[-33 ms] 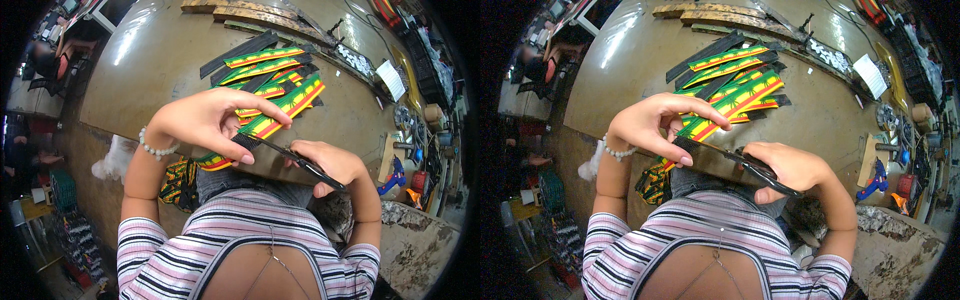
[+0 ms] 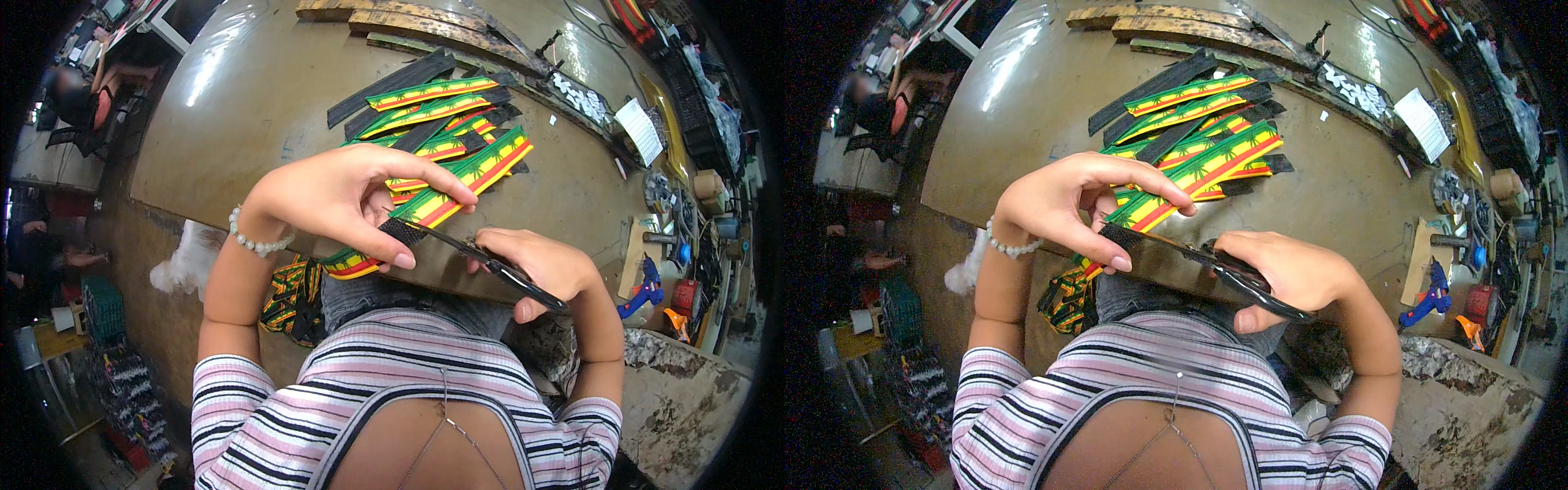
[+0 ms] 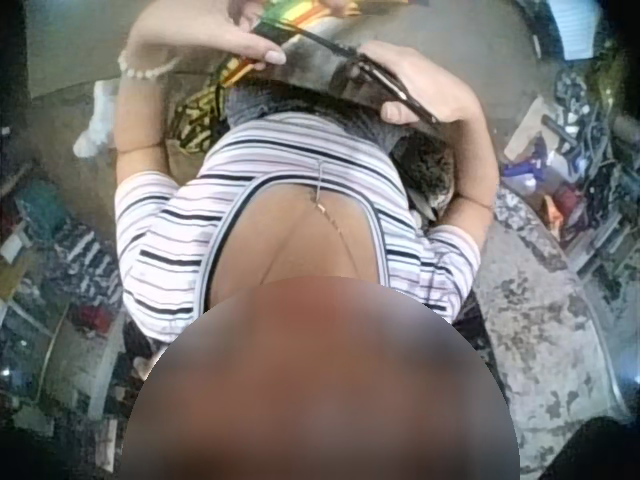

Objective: The person uses shears to cut a long strip of patterned fabric into shorter segments. They repeatedly pick up the fabric, align it, and cut it, placing the cut pieces on the table.

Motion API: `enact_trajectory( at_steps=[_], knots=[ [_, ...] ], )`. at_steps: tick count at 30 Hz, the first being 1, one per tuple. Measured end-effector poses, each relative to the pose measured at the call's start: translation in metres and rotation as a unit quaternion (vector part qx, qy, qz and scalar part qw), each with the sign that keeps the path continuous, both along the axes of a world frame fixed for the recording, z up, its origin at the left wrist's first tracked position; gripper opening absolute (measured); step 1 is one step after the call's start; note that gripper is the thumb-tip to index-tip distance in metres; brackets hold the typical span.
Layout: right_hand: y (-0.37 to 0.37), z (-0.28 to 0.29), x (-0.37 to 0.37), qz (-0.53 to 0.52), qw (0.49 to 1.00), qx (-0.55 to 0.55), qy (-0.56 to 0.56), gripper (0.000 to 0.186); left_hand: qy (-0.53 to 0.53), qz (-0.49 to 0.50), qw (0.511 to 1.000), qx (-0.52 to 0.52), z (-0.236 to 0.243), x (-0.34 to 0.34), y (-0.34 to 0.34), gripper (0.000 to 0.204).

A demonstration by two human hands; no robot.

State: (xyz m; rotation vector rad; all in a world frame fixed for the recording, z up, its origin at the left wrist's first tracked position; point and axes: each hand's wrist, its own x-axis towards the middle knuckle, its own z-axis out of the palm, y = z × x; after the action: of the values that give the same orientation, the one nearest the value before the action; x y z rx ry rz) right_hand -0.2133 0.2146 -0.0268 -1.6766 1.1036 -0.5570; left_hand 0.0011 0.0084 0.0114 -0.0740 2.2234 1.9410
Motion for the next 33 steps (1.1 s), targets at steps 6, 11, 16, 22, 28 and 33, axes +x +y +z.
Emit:
enact_trajectory(
  at_steps=[6,11,16,22,28,33],
  knots=[
    [-0.003,0.008,-0.004,0.001,0.999,0.003,0.032,0.081,-0.036,-0.004,0.999,0.032,-0.007,-0.002,-0.004,0.070],
    [-0.002,0.011,-0.005,-0.039,0.998,0.008,0.043,0.076,-0.007,-0.008,0.999,0.046,-0.012,-0.007,-0.004,0.062],
    [0.000,0.014,-0.004,-0.079,0.996,0.002,0.046,0.064,-0.021,-0.007,0.999,0.031,-0.012,-0.009,-0.004,0.062],
    [0.004,0.014,0.001,-0.129,0.990,0.034,0.054,0.053,-0.020,0.003,0.999,0.051,-0.014,-0.013,-0.004,0.063],
    [0.005,0.010,0.001,-0.134,0.988,0.031,0.071,0.051,-0.001,0.004,1.000,0.018,-0.008,-0.014,-0.002,0.062],
    [0.022,-0.007,0.005,-0.222,0.972,-0.066,-0.025,0.052,0.090,0.112,0.989,-0.023,-0.019,-0.008,-0.008,0.053]
  ],
)
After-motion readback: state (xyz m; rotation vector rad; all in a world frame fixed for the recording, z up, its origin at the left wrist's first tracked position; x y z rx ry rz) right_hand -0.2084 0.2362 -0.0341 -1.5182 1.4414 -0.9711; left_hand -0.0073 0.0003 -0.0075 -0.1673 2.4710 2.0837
